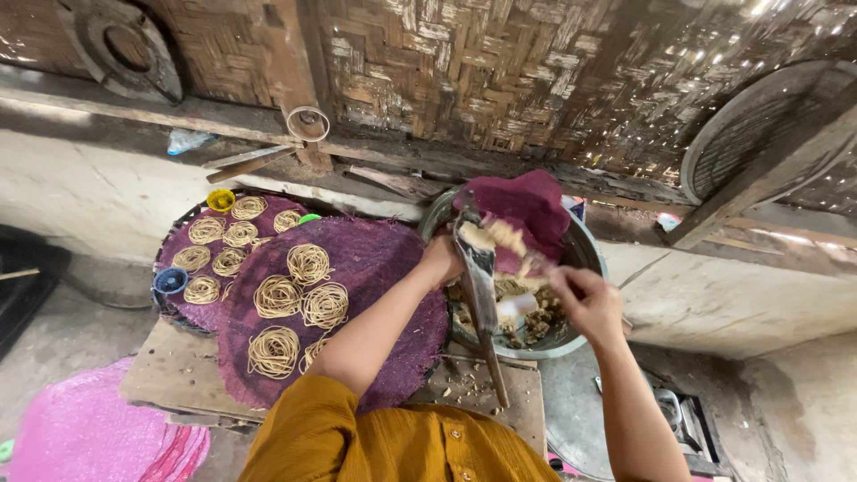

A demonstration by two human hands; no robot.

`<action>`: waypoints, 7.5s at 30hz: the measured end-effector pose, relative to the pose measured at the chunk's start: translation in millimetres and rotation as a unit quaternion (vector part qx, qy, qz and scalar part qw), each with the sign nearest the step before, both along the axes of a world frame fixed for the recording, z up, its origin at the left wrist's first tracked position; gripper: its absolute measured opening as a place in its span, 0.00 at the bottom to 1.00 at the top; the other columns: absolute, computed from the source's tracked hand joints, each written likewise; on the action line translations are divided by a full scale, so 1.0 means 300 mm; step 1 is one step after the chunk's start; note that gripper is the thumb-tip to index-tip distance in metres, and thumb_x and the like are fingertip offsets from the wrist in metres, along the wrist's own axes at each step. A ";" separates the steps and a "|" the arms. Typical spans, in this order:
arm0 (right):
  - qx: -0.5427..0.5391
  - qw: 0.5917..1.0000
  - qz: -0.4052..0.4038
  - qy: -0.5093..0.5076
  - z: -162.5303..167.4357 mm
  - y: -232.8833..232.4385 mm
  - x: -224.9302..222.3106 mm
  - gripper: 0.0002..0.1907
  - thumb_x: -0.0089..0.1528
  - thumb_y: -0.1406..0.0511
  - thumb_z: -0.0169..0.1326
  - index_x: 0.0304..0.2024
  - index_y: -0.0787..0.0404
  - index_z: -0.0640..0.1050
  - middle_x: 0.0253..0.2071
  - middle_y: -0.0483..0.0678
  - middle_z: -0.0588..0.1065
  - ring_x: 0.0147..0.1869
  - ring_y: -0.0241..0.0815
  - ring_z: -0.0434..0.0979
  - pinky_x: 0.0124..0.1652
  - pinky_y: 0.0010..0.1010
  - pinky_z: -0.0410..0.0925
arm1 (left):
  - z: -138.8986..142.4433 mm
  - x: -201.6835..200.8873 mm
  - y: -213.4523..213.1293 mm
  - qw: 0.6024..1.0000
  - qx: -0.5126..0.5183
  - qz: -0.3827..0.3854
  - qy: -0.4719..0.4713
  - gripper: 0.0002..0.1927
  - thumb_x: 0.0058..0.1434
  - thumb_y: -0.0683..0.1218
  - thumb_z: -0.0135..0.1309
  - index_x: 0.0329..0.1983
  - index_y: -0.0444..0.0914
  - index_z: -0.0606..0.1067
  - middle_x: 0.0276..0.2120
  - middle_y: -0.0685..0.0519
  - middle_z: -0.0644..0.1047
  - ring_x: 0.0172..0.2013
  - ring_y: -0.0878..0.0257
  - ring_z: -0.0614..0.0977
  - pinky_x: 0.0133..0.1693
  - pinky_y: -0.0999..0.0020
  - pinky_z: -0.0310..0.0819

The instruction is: The person presses dough through a manual wooden noodle press, extruding noodle nests onto a round purple tray, and uses a stick to scrape dough into the press chamber. They reposition the tray, arrange the extruded nests, and repeat the pressing cycle.

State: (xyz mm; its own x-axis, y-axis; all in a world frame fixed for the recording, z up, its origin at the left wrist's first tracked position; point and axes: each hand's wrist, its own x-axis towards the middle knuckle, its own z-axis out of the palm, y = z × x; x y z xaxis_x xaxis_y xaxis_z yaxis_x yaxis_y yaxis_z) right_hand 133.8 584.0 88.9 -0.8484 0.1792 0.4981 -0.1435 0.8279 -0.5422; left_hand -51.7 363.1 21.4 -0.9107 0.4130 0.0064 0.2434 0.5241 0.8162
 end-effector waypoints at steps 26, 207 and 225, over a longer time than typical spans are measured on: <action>-0.683 0.504 0.448 -0.280 -0.222 -0.282 0.148 0.56 0.55 0.36 0.56 0.70 0.69 0.61 0.59 0.67 0.72 0.52 0.54 0.79 0.49 0.38 0.72 | 0.250 0.181 -0.408 0.639 0.646 -0.394 -0.138 0.23 0.58 0.33 0.67 0.57 0.36 0.79 0.54 0.50 0.78 0.53 0.47 0.84 0.58 0.42 0.79; -0.313 0.792 0.434 -0.294 -0.111 -0.402 0.100 0.45 0.63 0.45 0.55 0.69 0.73 0.68 0.61 0.57 0.75 0.65 0.48 0.76 0.64 0.39 0.68 | 0.004 0.409 -0.580 0.966 0.253 -0.045 -0.020 0.37 0.52 0.53 0.71 0.62 0.34 0.72 0.54 0.47 0.78 0.57 0.54 0.80 0.64 0.58 0.73; 0.172 0.911 0.347 -0.142 -0.261 -0.681 0.024 0.13 0.62 0.68 0.58 0.50 0.61 0.82 0.54 0.52 0.79 0.52 0.47 0.79 0.53 0.38 0.75 | 0.066 0.504 -0.901 0.689 0.696 -0.119 -0.164 0.36 0.64 0.47 0.62 0.74 0.38 0.65 0.27 0.60 0.67 0.32 0.68 0.72 0.49 0.63 0.67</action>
